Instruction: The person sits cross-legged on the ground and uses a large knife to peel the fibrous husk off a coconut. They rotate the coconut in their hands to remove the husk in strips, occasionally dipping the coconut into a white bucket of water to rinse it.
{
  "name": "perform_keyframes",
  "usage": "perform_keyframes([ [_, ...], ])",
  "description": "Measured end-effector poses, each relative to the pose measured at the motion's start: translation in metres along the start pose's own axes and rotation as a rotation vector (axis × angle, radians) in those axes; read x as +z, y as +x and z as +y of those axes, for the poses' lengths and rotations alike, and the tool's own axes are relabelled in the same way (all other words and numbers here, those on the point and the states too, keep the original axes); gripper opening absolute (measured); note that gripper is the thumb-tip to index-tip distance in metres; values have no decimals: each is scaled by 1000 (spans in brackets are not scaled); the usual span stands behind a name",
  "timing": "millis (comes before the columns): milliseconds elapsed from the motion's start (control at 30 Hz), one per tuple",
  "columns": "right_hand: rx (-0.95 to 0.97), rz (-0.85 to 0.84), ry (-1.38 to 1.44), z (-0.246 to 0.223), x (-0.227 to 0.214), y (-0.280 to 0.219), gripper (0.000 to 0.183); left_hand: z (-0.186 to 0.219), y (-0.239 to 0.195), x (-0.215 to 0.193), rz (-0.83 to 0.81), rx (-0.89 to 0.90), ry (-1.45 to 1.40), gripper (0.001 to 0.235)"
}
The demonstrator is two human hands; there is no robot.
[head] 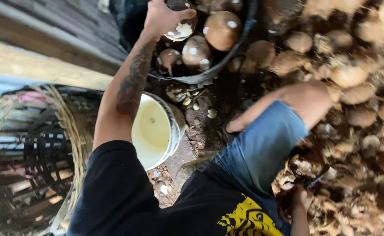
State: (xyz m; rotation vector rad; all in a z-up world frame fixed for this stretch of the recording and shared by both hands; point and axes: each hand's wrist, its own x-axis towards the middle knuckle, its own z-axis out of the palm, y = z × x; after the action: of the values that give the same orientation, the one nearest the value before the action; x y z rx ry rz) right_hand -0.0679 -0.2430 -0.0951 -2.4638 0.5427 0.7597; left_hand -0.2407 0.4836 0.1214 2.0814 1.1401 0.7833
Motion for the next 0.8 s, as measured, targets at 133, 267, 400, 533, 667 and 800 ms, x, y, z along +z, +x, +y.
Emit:
perform_keyframes([
  [133,-100,18,-144,18,7,30,37,-41,-7,-15,31,-58,253,78],
  [267,52,31,-293,13,1,14,42,-79,-6,-24,-12,-157,461,83],
  [400,-63,52,-449,24,-7,6,60,-126,-7,-27,-108,15,556,78],
  [533,-272,-116,-1305,20,-11,-3,50,-167,1,-11,-316,92,634,87],
  [667,180,-62,-489,18,-17,-5,20,-191,3,1,-291,164,515,65],
  [800,-553,95,-844,74,-3,20,47,-183,-8,4,-399,-4,610,71],
])
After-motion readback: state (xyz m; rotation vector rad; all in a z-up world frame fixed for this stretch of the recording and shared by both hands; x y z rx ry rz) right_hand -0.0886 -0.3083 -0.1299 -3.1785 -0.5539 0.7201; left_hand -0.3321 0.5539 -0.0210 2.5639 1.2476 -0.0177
